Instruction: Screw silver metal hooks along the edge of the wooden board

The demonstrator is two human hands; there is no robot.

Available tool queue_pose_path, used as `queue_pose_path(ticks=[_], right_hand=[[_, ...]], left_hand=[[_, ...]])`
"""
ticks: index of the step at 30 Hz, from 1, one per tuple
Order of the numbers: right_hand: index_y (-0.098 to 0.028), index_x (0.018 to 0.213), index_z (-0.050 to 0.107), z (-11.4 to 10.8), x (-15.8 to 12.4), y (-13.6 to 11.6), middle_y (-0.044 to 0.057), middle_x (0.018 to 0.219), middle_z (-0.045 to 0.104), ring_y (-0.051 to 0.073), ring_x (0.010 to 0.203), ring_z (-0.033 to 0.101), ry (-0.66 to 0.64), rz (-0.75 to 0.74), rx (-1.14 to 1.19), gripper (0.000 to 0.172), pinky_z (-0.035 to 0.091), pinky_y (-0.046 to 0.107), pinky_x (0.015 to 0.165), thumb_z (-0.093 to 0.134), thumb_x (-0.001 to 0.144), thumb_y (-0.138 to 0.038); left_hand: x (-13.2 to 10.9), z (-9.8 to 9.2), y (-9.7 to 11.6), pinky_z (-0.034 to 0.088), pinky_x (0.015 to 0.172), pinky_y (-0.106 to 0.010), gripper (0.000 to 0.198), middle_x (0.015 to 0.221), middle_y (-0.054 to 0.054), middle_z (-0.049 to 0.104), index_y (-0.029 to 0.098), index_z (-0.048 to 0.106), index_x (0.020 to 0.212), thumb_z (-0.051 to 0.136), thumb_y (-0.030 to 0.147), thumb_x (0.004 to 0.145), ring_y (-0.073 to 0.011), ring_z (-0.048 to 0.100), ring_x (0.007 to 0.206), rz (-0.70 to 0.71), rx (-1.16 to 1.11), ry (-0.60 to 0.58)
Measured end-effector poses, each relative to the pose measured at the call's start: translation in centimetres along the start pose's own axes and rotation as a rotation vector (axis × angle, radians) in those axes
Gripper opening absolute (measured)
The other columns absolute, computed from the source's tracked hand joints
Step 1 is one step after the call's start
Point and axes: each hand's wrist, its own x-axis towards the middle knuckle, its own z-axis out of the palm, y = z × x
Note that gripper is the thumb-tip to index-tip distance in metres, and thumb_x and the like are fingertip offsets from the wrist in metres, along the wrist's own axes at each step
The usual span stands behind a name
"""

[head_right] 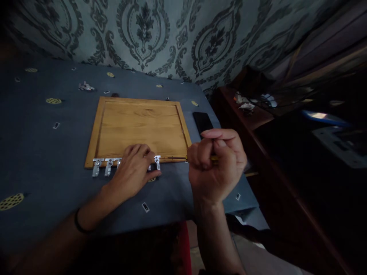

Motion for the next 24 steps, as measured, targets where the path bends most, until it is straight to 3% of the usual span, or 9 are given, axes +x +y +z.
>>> queue_pose_path(ticks=[5, 10, 24], right_hand=[[-0.022, 0.076, 0.072, -1.1, -0.6, 0.9, -0.010, 0.041, 0.029, 0.007, 0.037, 0.015, -0.010, 0.080, -0.028, 0.013, 0.022, 0.023, 0.040, 0.065, 0.086, -0.021], [-0.021, 0.080, 0.073, -1.8, -1.1, 1.4, -0.010, 0.043, 0.030, 0.007, 0.037, 0.017, -0.029, 0.099, -0.030, 0.012, 0.025, 0.022, 0.041, 0.065, 0.088, -0.025], [-0.020, 0.082, 0.078, -3.4, -1.5, 1.0, -0.009, 0.043, 0.032, 0.006, 0.038, 0.019, -0.010, 0.126, 0.071, 0.018, 0.024, 0.021, 0.042, 0.061, 0.088, -0.018]], left_hand=[[0.0, 0.5, -0.1, 0.044, 0.096, -0.045, 0.033, 0.111, -0.009, 0.065, 0.017, 0.065, 0.106, 0.079, 0.042, 0.088, -0.0292, 0.058, 0.108, 0.009, 0.041, 0.068], [0.0, 0.5, -0.2, 0.045, 0.096, -0.047, 0.034, 0.111, -0.010, 0.065, 0.017, 0.065, 0.105, 0.079, 0.042, 0.088, -0.0311, 0.059, 0.109, 0.014, 0.042, 0.059], [0.1, -0.1, -0.2, 0.048, 0.092, -0.046, 0.040, 0.106, -0.010, 0.068, 0.015, 0.064, 0.103, 0.080, 0.048, 0.086, -0.0303, 0.062, 0.105, 0.063, 0.177, 0.068]])
